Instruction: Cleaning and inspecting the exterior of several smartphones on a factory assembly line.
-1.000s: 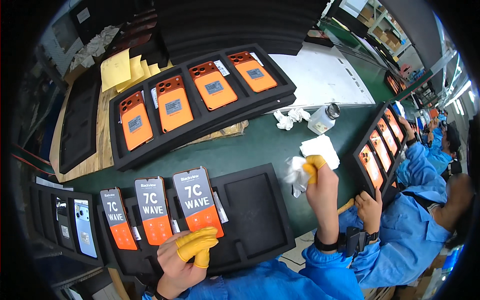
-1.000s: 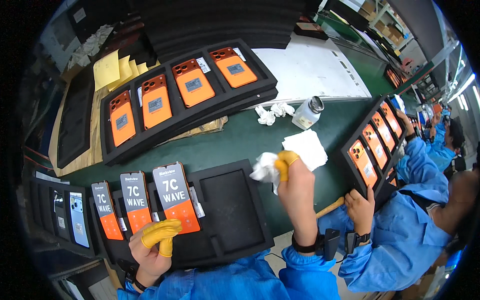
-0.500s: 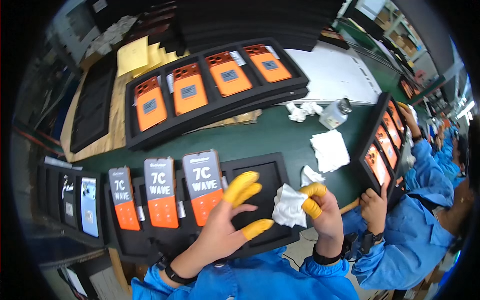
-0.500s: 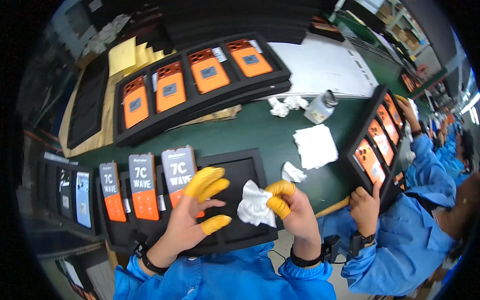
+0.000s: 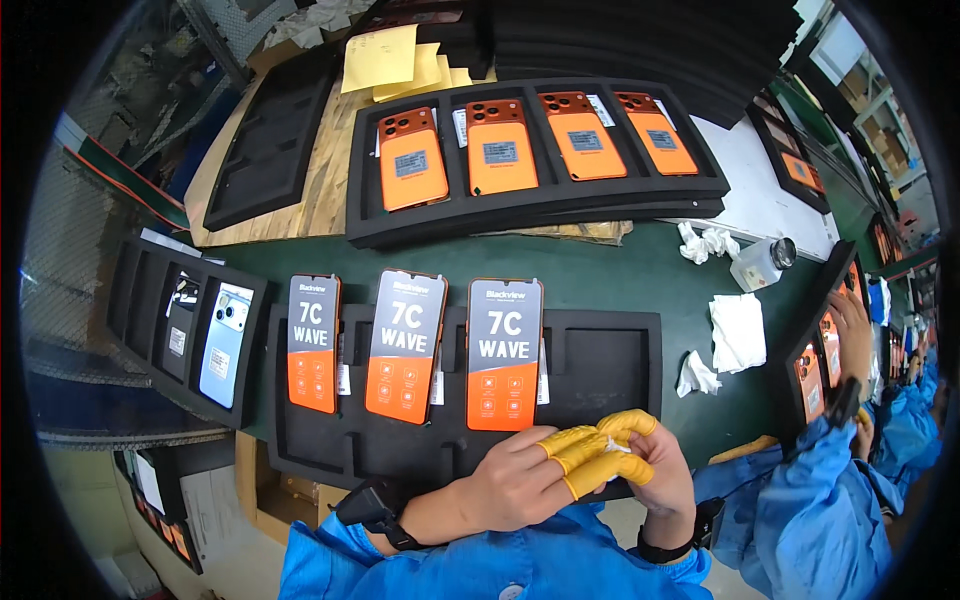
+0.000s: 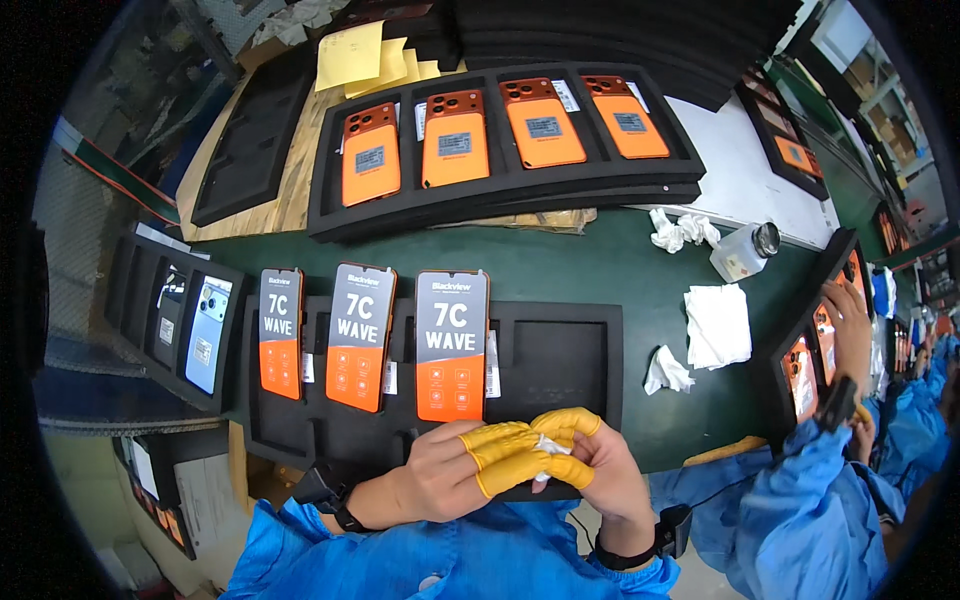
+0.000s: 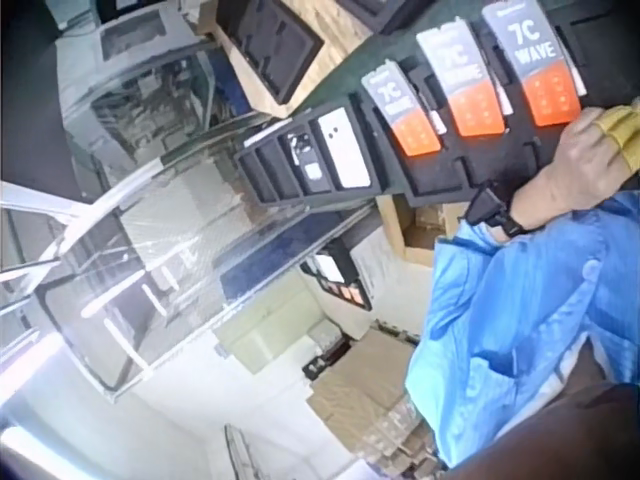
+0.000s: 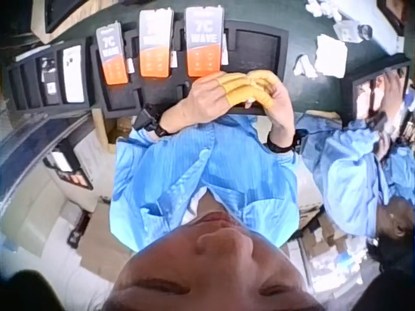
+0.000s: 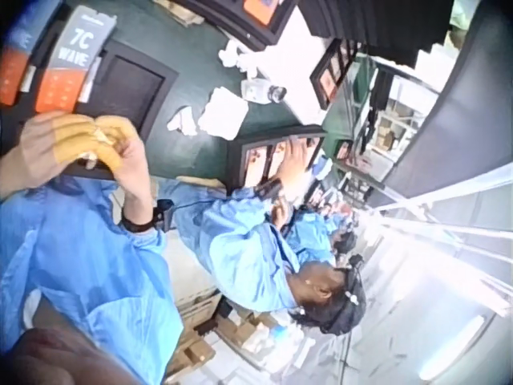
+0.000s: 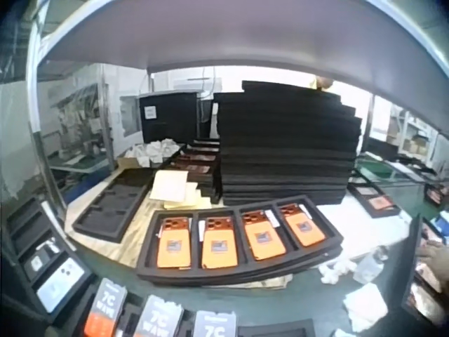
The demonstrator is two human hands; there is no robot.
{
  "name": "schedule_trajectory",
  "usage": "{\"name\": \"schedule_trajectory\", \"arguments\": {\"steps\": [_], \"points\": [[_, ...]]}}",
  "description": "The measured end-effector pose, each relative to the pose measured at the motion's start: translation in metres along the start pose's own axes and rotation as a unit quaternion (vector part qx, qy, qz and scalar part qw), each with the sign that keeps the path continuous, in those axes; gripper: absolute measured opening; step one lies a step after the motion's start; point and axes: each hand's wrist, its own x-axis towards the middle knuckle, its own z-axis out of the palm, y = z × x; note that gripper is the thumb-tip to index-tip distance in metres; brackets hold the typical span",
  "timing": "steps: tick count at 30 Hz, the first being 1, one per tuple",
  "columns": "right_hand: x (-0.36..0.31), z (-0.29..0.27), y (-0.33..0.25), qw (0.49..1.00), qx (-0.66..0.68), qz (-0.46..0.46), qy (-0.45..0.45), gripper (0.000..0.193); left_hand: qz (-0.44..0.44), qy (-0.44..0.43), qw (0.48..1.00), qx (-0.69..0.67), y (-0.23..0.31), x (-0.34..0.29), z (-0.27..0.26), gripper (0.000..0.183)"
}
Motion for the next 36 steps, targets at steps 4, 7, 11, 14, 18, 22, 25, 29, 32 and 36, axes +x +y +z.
{"name": "schedule_trajectory", "arguments": {"steps": [4,7,11,14,18,22,25,29,32,36], "points": [[0.006,0.004,-0.001,0.998,-0.036,-0.018,0.047,0.029,-0.014,-0.024,0.999,0.022,-0.003,-0.002,-0.008,0.027],[0.012,0.001,-0.003,0.989,-0.079,-0.047,0.12,0.022,-0.032,-0.038,0.997,0.061,-0.01,0.008,-0.036,0.026],[0.023,-0.014,-0.011,0.968,-0.055,-0.148,0.195,0.025,-0.218,0.035,0.951,0.217,-0.064,0.013,-0.078,0.056],[0.048,-0.008,-0.021,0.961,-0.135,-0.174,0.166,0.025,-0.338,0.021,0.913,0.226,-0.106,0.01,-0.075,0.063],[0.098,0.018,-0.055,0.908,-0.374,-0.155,0.104,0.022,-0.34,0.03,0.905,0.253,-0.122,0.004,-0.068,0.065],[0.158,0.043,-0.062,0.833,-0.524,-0.179,-0.001,0.021,-0.322,0.042,0.909,0.26,-0.117,0.004,-0.069,0.073],[0.181,0.035,-0.053,0.854,-0.505,-0.12,-0.041,0.02,-0.349,0.051,0.906,0.235,-0.114,0.006,-0.07,0.074],[0.18,0.025,-0.051,0.919,-0.385,-0.076,-0.039,0.02,-0.345,0.088,0.902,0.244,-0.121,0.001,-0.072,0.073],[0.178,0.023,-0.047,0.925,-0.365,-0.104,-0.002,0.02,-0.316,0.08,0.9,0.291,-0.125,-0.001,-0.066,0.071],[0.175,0.018,-0.046,0.883,-0.42,-0.187,0.089,0.02,-0.294,0.083,0.903,0.302,-0.119,0.006,-0.071,0.061]]}}
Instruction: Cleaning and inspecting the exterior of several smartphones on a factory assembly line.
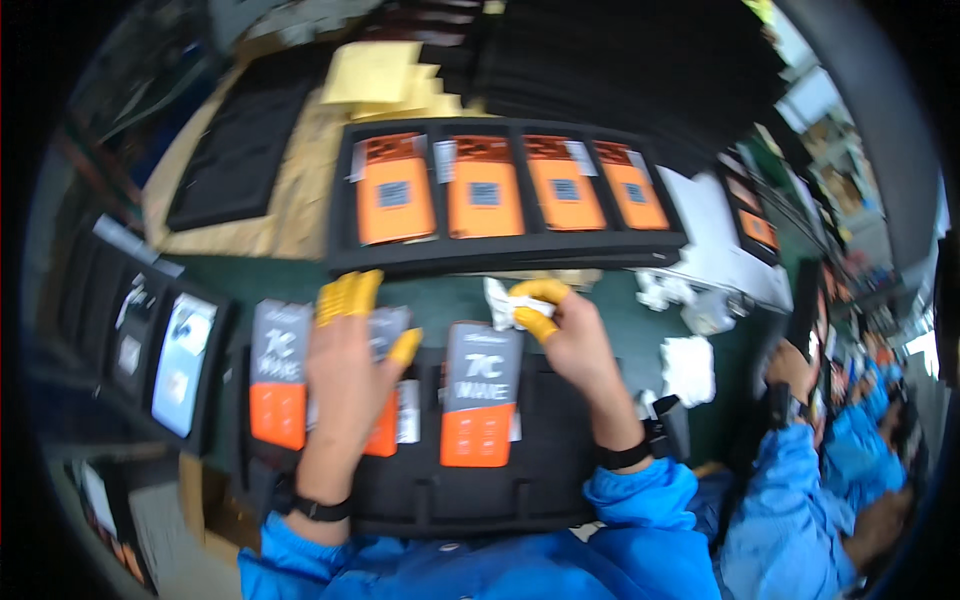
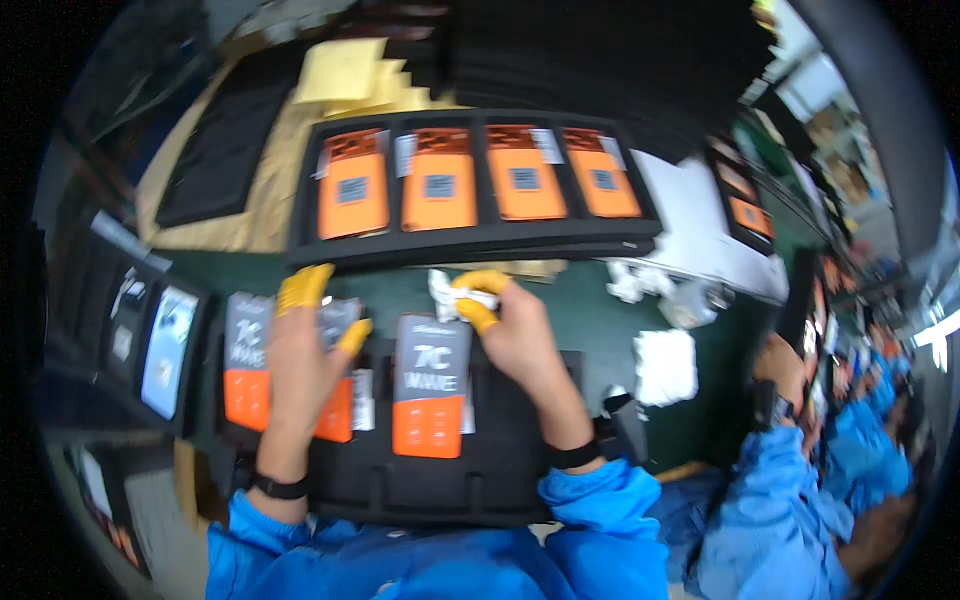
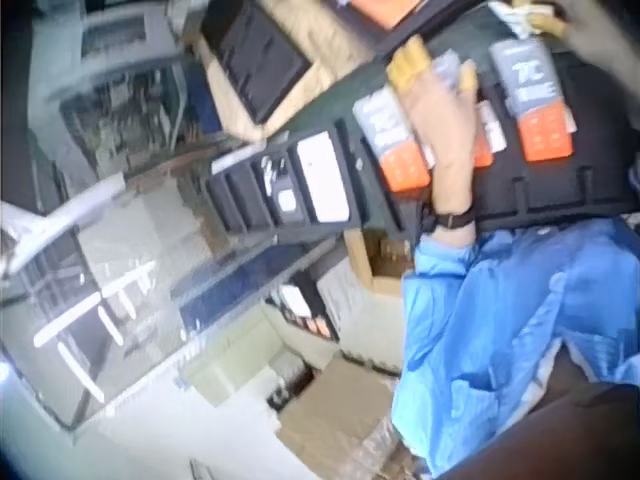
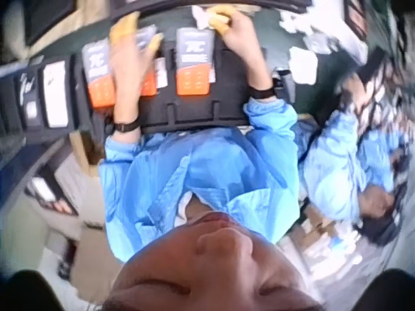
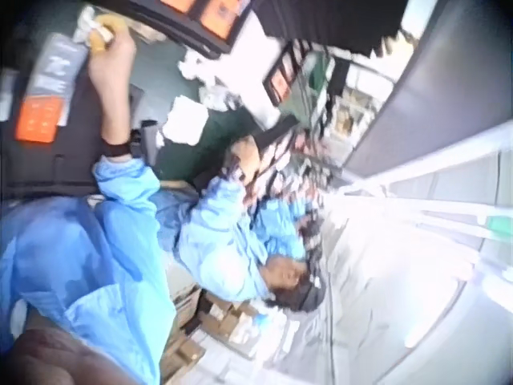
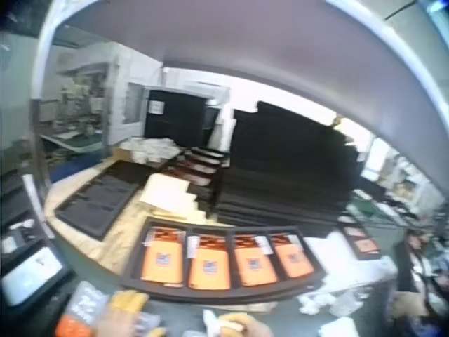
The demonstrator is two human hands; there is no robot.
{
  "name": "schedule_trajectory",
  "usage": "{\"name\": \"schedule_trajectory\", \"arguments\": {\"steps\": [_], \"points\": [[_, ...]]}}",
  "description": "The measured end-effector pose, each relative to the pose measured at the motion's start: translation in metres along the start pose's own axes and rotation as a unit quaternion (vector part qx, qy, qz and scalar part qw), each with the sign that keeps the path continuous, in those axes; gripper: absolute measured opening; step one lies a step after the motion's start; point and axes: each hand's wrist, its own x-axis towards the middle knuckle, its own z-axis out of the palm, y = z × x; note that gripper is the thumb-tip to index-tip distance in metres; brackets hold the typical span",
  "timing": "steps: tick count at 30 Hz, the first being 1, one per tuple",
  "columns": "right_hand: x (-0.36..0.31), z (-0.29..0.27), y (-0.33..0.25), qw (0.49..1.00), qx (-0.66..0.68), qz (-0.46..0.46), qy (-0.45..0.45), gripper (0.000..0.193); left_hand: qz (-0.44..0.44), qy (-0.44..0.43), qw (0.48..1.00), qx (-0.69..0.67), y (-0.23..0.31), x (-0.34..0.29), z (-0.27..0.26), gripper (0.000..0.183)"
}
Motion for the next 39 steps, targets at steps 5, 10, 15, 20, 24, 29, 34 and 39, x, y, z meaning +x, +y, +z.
{"name": "schedule_trajectory", "arguments": {"steps": [5,10,15,20,24,29,34,39], "points": [[-0.039,-0.11,-0.013,0.944,-0.105,-0.1,0.297,0.024,-0.007,0.018,1.0,-0.008,0.002,-0.006,-0.021,0.047],[-0.074,-0.274,0.017,0.835,-0.261,0.025,0.484,0.017,0.117,-0.029,0.983,-0.135,0.033,-0.007,-0.026,0.038],[-0.046,-0.284,0.046,0.838,-0.412,0.089,0.346,0.015,0.26,-0.295,0.918,-0.047,0.066,-0.042,-0.042,0.061],[-0.045,-0.276,0.043,0.827,-0.473,0.067,0.296,0.02,0.23,-0.33,0.915,-0.031,0.056,-0.07,-0.03,0.06],[-0.036,-0.271,0.045,0.841,-0.453,0.095,0.279,0.018,0.23,-0.324,0.918,-0.002,0.055,-0.075,-0.029,0.056],[-0.048,-0.286,0.043,0.804,-0.517,0.025,0.293,0.023,0.296,-0.246,0.923,0.002,0.055,-0.07,-0.023,0.039],[-0.073,-0.223,0.018,0.897,-0.257,-0.048,0.357,0.017,0.29,-0.246,0.925,-0.021,0.052,-0.076,-0.018,0.038],[-0.062,0.008,-0.016,0.893,-0.376,-0.242,-0.058,0.042,0.268,-0.206,0.941,-0.028,0.039,-0.095,-0.018,0.032]]}}
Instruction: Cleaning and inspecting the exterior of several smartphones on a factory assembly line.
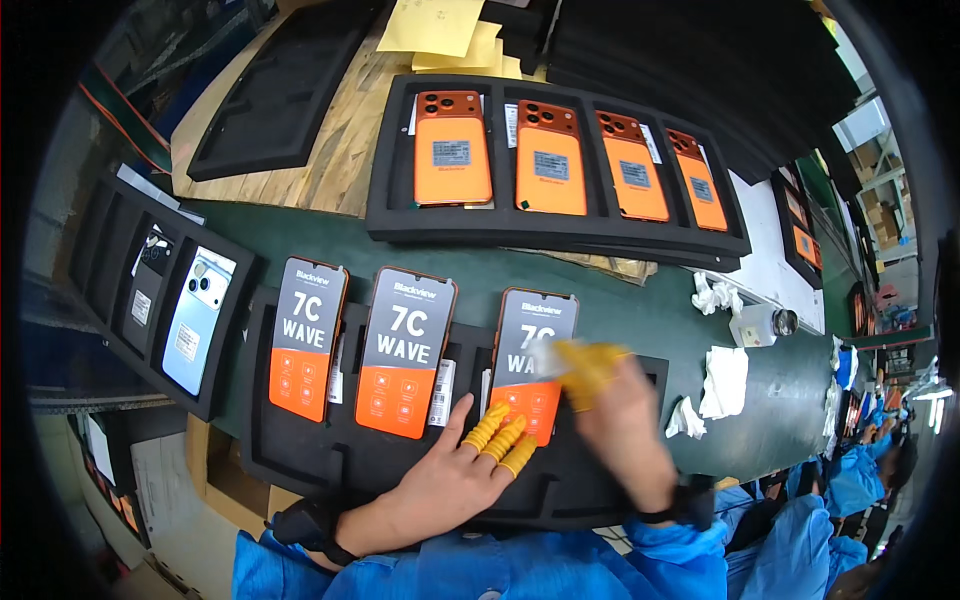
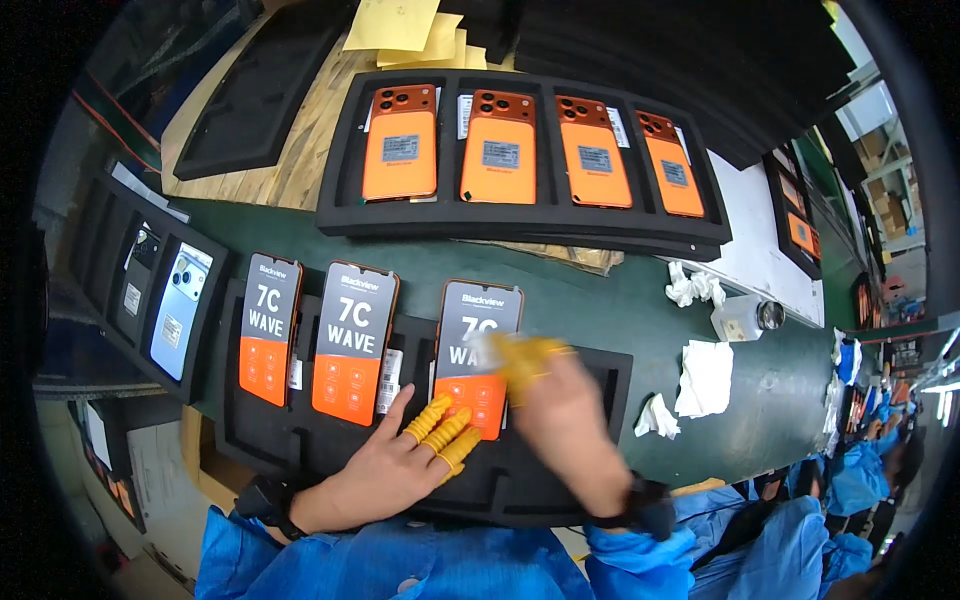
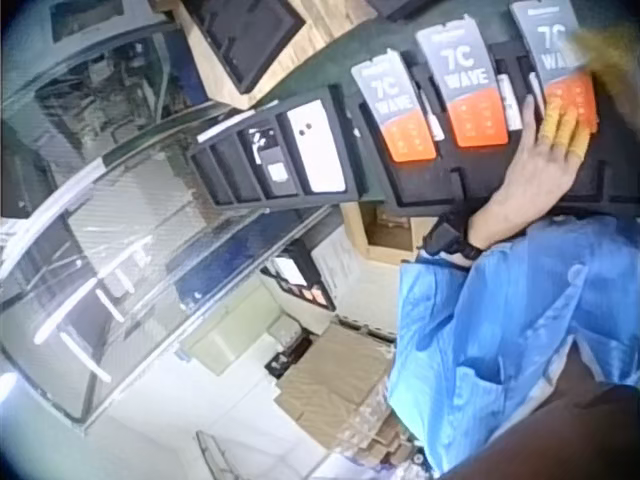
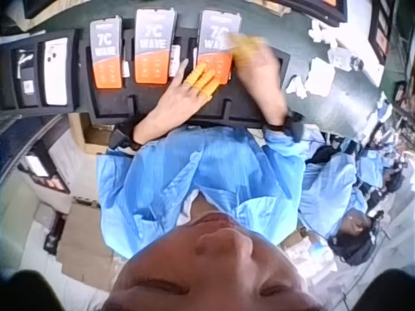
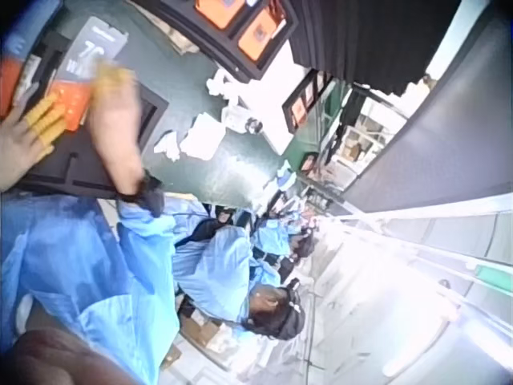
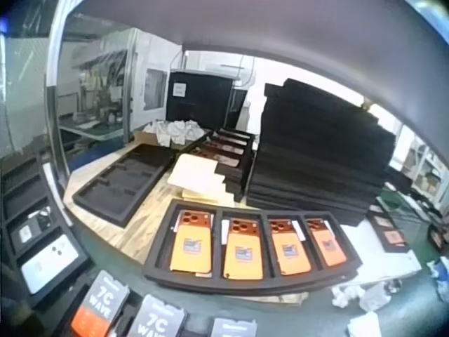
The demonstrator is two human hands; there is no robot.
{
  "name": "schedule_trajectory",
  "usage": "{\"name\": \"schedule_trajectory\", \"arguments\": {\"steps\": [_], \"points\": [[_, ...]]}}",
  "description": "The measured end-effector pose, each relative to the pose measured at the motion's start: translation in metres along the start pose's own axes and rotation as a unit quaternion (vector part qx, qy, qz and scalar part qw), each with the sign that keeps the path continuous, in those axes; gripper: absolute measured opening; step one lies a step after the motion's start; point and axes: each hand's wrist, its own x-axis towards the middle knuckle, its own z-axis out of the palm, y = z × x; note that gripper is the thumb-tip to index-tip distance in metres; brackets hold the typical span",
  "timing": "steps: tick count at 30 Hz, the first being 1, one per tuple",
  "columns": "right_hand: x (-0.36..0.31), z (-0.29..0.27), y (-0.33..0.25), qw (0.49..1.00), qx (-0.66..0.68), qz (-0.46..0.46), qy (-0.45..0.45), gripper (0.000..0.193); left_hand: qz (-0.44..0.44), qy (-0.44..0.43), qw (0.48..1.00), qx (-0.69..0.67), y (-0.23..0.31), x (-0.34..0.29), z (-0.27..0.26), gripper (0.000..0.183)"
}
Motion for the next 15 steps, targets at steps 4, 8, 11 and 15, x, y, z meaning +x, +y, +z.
{"name": "schedule_trajectory", "arguments": {"steps": [4,8,11,15], "points": [[0.029,0.042,-0.004,0.997,-0.003,-0.068,0.026,0.044,0.017,-0.048,0.998,-0.027,-0.001,0.0,-0.004,0.024],[0.056,0.046,0.006,0.995,-0.019,-0.067,0.075,0.042,-0.002,-0.063,0.997,-0.051,-0.003,-0.003,-0.003,0.03],[0.054,0.035,0.015,0.996,-0.031,-0.012,0.08,0.036,-0.004,-0.07,0.996,-0.063,-0.004,-0.005,-0.001,0.033],[0.039,0.008,0.038,0.984,-0.087,0.084,0.128,0.027,-0.006,-0.094,0.993,-0.065,-0.005,-0.005,-0.002,0.036]]}}
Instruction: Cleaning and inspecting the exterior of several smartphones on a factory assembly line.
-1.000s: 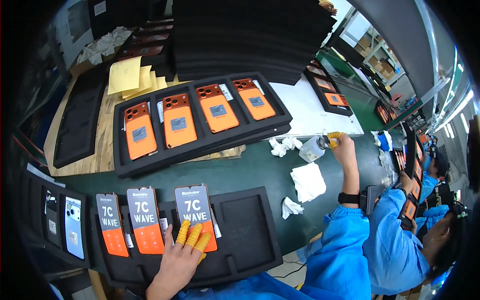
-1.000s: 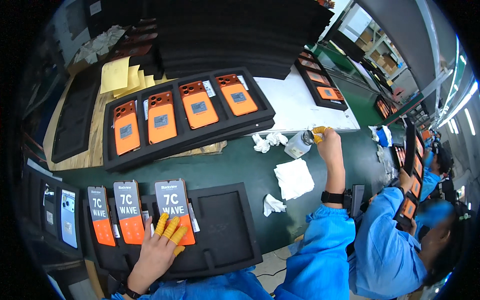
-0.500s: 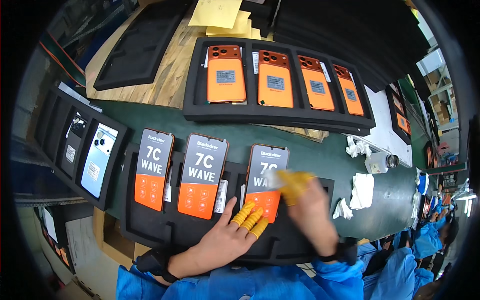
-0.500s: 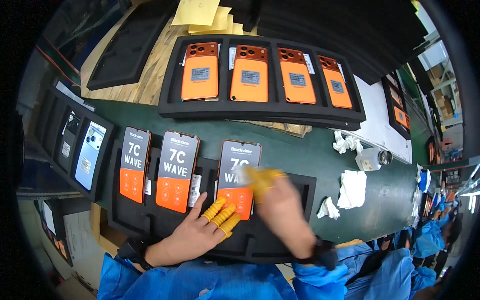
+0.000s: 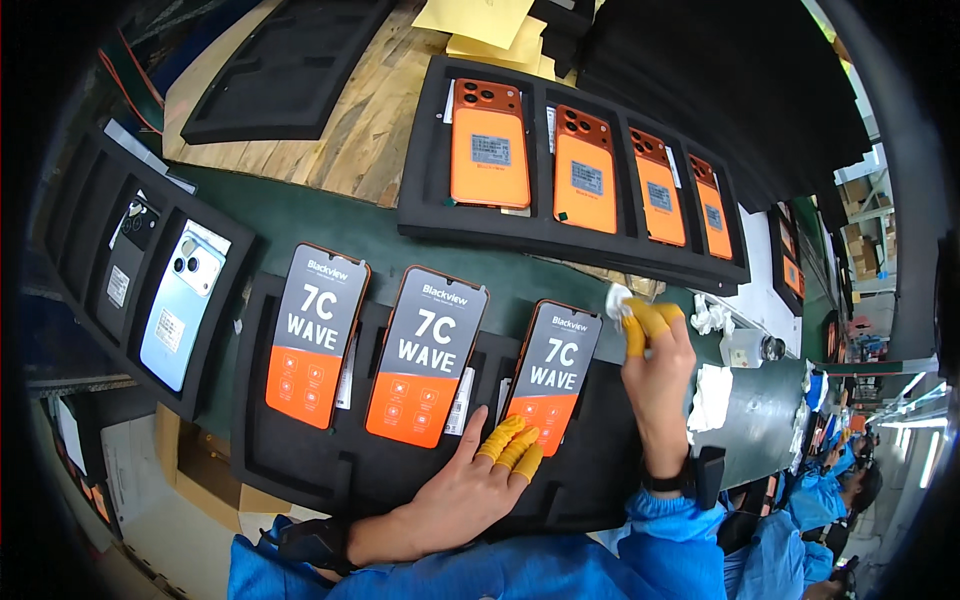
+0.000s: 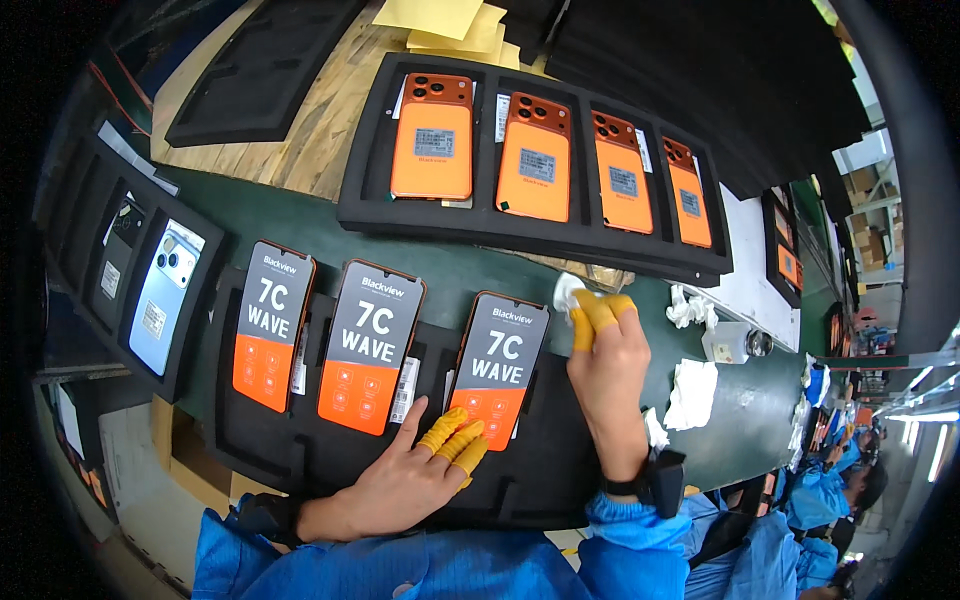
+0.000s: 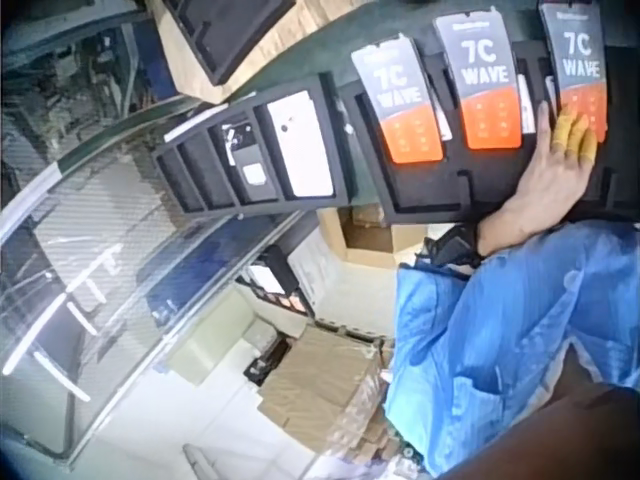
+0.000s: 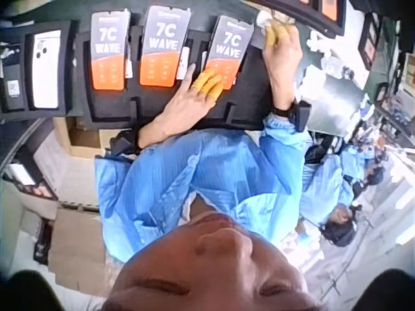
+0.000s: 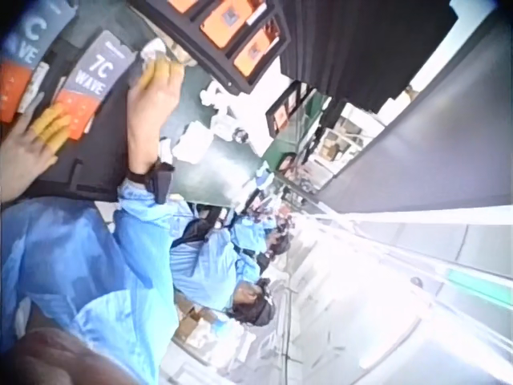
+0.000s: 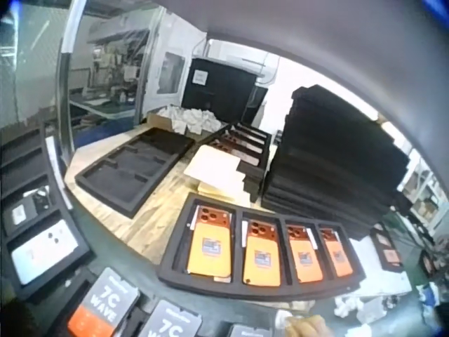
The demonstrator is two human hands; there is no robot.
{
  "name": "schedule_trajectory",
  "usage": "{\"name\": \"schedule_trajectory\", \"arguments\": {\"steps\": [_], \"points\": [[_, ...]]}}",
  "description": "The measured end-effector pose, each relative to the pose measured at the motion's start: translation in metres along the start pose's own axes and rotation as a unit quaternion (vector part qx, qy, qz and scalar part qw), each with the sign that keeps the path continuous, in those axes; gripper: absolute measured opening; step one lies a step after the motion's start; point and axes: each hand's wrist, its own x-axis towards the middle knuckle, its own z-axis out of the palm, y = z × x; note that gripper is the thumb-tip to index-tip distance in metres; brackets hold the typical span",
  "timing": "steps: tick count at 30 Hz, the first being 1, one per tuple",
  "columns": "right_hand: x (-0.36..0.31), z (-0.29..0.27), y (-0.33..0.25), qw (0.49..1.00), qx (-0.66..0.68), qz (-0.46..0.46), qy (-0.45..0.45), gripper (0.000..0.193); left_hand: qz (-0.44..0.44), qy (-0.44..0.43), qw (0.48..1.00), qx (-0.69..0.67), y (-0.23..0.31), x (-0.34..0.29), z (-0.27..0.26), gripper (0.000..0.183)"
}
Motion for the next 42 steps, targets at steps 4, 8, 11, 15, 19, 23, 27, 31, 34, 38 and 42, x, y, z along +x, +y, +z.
{"name": "schedule_trajectory", "arguments": {"steps": [4,8,11,15,19,23,27,31,34,38,42], "points": [[-0.011,0.004,-0.036,0.998,0.037,-0.034,-0.03,0.027,0.01,0.008,1.0,0.022,0.001,0.001,-0.002,0.036],[-0.017,0.013,-0.025,0.999,0.04,0.002,-0.008,0.026,0.008,0.013,1.0,0.027,0.001,0.002,0.0,0.036],[-0.009,0.015,-0.03,0.999,0.045,0.009,-0.012,0.028,0.009,0.023,0.999,0.038,0.001,0.004,0.001,0.035],[0.007,0.019,-0.041,0.993,0.039,-0.074,-0.085,0.033,0.008,0.034,0.999,0.039,0.004,0.0,0.0,0.034],[-0.009,0.017,-0.015,0.997,0.043,-0.046,-0.049,0.034,0.014,0.041,0.997,0.068,0.002,0.006,0.004,0.033],[0.014,0.029,-0.049,0.987,0.025,-0.117,-0.11,0.032,-0.014,0.003,0.998,0.059,0.003,0.001,-0.004,0.033],[-0.01,0.017,-0.017,0.992,0.06,-0.099,-0.049,0.022,0.014,0.073,0.995,0.071,0.0,0.003,0.005,0.033],[0.004,0.029,-0.035,0.99,0.056,-0.112,-0.062,0.03,-0.007,0.052,0.997,0.054,0.002,0.004,-0.002,0.034],[-0.026,0.017,-0.041,0.974,0.088,-0.168,-0.122,0.037,0.0,0.036,0.998,0.052,0.001,0.001,-0.003,0.032],[-0.027,0.009,-0.035,0.961,0.12,-0.208,-0.137,0.044,0.005,0.03,0.998,0.058,0.003,0.005,0.001,0.032],[0.017,0.035,-0.037,0.982,0.084,-0.157,-0.057,0.03,0.0,0.046,0.998,0.052,0.004,0.003,-0.003,0.033]]}}
